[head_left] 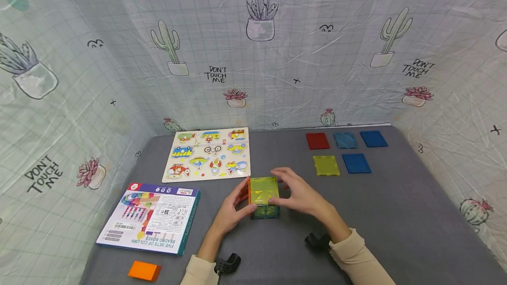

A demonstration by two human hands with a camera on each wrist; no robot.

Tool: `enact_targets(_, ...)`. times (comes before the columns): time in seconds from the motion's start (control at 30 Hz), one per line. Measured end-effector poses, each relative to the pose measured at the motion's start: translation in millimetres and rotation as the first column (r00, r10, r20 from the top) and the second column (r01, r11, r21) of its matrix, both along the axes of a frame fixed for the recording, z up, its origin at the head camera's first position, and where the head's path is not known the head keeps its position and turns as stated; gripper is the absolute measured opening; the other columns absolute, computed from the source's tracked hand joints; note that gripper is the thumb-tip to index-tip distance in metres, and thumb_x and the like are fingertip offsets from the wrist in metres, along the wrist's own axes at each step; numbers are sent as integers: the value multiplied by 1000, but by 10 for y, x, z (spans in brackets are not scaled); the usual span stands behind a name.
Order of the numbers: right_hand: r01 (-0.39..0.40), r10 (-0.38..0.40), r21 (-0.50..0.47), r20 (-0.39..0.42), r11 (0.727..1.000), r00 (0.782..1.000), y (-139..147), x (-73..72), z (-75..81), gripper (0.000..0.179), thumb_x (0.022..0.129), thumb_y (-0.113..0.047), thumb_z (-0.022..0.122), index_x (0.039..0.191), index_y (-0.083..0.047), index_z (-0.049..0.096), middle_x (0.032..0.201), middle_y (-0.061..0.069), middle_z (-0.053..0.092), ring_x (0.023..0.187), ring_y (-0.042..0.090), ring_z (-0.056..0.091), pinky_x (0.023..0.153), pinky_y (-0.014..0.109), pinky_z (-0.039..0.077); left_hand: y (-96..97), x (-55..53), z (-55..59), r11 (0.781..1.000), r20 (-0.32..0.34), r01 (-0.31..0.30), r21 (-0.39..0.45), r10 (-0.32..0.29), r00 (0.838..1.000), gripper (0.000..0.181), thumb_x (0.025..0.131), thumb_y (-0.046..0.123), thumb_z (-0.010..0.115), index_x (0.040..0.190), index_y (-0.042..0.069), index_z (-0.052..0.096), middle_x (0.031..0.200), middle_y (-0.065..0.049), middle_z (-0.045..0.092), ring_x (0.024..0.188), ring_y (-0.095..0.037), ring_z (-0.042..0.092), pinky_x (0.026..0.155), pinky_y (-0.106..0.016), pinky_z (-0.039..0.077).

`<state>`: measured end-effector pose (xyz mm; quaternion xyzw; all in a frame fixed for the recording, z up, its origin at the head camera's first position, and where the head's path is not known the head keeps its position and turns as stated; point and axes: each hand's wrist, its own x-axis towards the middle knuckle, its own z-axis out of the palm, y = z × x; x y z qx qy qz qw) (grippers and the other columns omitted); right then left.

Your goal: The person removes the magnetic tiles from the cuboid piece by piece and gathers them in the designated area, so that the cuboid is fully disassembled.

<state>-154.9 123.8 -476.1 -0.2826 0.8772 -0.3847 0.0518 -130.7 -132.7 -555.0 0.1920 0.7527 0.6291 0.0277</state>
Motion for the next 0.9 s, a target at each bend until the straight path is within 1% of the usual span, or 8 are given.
enact_targets(0.07,-13,13,10,-1,1000,1000,-4,0,1,77,85,-41,79,147,-6,48,147,10,48,120,28,58,94,50,56,0,2,3,1000,9,-3,2,3,1000,75,94,15,68,158,20,31,157,-7,43,140,-29,47,116,-42,42)
enact_targets(0.2,-39,39,33,-15,999,999,-11,2,1,77,85,-42,79,145,-5,49,145,9,50,118,23,58,94,46,56,-2,3,5,1000,7,-4,-5,4,1000,75,94,15,68,159,17,30,157,-7,44,140,-28,48,116,-41,43)
enact_targets(0.33,-45,46,48,-21,998,999,-13,2,-5,78,85,-44,79,146,-5,49,145,9,50,117,21,57,93,44,57,-5,4,9,1000,-1,-4,-12,4,1000,75,94,16,68,159,15,30,156,-8,44,139,-28,49,115,-40,44)
enact_targets(0.43,-42,43,53,-15,998,999,-12,-2,-10,81,84,-45,79,147,-5,48,145,9,49,118,21,57,92,42,57,-5,2,8,1000,7,-6,-11,6,1000,75,94,16,69,159,16,30,156,-6,45,139,-26,49,115,-39,44)
enact_targets(0.57,-29,30,57,-7,998,1000,-16,-1,-17,84,83,-47,79,148,-6,46,144,8,48,119,20,55,92,40,58,-5,0,-2,1000,13,-7,-4,7,1000,75,94,16,69,159,19,31,156,-5,45,139,-27,49,116,-41,43)
enact_targets(0.67,-17,18,63,-12,998,1000,-18,2,-26,86,82,-47,80,149,-5,45,142,8,47,119,20,54,93,38,57,-4,1,-6,1000,1,-6,-5,6,1000,74,94,16,68,158,19,31,156,-7,45,138,-28,49,115,-43,44)
enact_targets(0.77,-9,10,67,-13,998,1000,-16,1,-34,87,81,-46,81,149,-5,45,141,7,47,119,20,54,93,36,57,-5,-2,-12,1000,-5,-7,-10,6,1000,74,94,15,68,158,18,31,156,-9,45,138,-28,50,115,-43,44)
enact_targets(0.9,-1,1,57,-4,998,1000,-17,-3,-43,85,80,-46,82,147,-7,47,139,6,47,118,20,54,93,36,57,-8,-7,-14,1000,-8,-2,-7,2,1000,74,94,13,68,158,16,30,156,-10,45,139,-29,49,115,-46,43)
